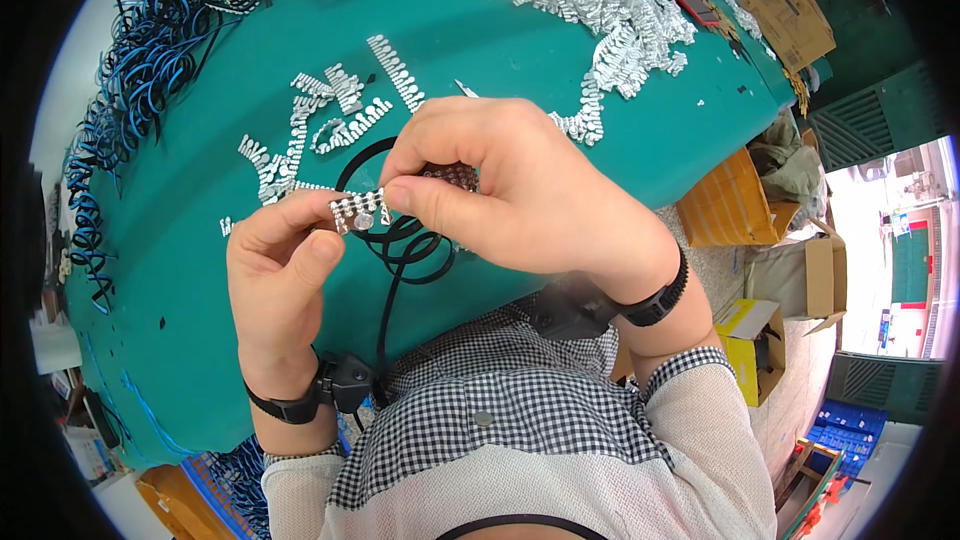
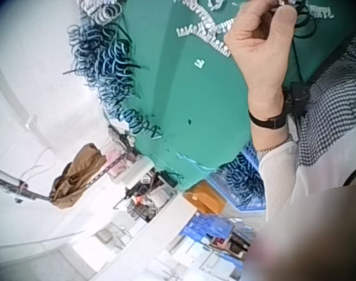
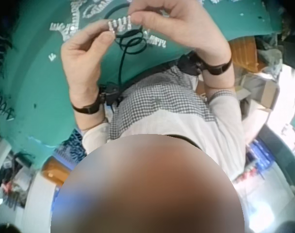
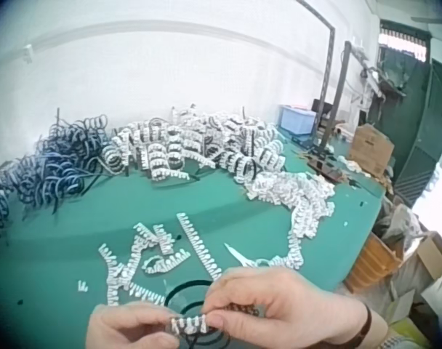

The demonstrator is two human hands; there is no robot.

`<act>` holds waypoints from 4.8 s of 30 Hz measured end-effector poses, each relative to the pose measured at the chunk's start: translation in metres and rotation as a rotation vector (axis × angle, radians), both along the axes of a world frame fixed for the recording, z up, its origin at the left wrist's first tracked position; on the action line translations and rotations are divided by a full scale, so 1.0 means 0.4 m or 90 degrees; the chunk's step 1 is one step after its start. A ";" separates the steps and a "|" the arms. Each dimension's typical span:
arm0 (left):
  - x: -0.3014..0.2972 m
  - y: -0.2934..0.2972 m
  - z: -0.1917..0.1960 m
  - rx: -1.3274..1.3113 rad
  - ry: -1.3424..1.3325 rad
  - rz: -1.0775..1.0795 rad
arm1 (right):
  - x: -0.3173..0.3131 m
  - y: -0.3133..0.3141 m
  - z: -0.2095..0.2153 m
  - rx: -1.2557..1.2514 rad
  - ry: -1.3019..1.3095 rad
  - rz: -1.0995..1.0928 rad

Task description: Assembling decorative headbands by attaching sequin strips and ribbons to black plastic bases using glue and scissors.

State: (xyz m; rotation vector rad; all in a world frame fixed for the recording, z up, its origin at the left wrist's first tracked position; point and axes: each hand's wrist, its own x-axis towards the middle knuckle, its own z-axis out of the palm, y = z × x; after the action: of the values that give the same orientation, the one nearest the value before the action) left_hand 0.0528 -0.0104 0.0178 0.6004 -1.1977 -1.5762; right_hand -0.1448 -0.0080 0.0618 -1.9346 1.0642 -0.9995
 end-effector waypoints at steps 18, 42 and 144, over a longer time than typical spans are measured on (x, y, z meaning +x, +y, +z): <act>-0.010 -0.003 -0.008 -0.019 -0.055 0.073 | 0.020 -0.005 -0.026 -0.064 0.010 -0.052; -0.022 0.011 0.003 0.045 -0.108 0.110 | 0.022 0.024 -0.013 -0.085 0.068 -0.115; -0.046 0.033 0.038 -0.190 -0.105 0.115 | -0.176 0.084 -0.027 0.204 -0.065 0.190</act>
State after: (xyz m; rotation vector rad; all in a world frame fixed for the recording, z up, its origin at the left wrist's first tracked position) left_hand 0.0344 0.0029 0.0329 0.6319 -1.4274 -1.1866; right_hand -0.2154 0.0255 0.0512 -1.6972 0.7939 -0.7057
